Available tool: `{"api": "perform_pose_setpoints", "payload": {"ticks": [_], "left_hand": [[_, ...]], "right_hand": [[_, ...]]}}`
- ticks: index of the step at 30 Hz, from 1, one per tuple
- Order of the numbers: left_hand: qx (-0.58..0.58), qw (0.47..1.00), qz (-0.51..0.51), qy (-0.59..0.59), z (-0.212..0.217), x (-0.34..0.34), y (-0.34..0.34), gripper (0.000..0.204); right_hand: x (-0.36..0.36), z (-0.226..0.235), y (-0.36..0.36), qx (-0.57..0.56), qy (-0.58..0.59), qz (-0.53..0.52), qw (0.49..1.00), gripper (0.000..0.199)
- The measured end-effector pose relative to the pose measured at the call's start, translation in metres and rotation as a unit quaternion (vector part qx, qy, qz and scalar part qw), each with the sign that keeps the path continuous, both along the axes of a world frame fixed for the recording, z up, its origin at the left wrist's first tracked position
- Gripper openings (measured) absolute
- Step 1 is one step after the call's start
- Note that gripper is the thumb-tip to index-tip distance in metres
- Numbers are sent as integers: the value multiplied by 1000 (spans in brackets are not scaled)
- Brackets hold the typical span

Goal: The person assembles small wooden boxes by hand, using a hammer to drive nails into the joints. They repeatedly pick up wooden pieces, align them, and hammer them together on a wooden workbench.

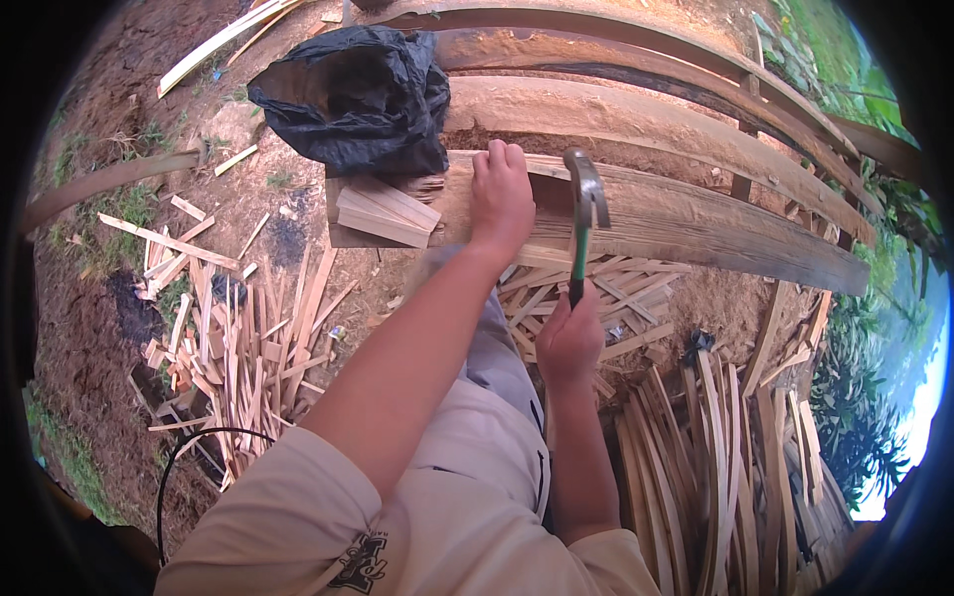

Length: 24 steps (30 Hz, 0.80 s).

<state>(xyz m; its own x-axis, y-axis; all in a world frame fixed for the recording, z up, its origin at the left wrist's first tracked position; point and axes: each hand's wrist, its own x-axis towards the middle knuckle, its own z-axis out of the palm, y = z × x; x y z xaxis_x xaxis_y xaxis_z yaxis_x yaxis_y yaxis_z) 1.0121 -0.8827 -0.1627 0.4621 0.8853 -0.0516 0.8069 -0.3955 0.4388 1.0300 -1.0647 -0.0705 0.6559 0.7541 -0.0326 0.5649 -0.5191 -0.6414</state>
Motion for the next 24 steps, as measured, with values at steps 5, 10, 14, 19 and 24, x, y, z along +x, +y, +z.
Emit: {"api": "perform_pose_setpoints", "payload": {"ticks": [5, 10, 14, 19, 24], "left_hand": [[4, 1000, -12, 2, 2, 0, -2, 25], [24, 999, -10, 19, 2, -1, -2, 17], [40, 999, -13, 31, 1, 0, -1, 13], [30, 999, -13, 33, 0, -2, -5, 12], [39, 999, -14, 28, 0, -1, -3, 11]], "right_hand": [[-5, -10, -3, -69, 3, -14, 997, 21], [0, -7, 0, -50, 12, -6, 999, 20], [-9, -12, -21, 58, 30, -55, 996, 25], [0, -12, 1, -84, 30, 1, 996, 28], [-19, -6, -17, 131, -15, -92, 987, 30]]}}
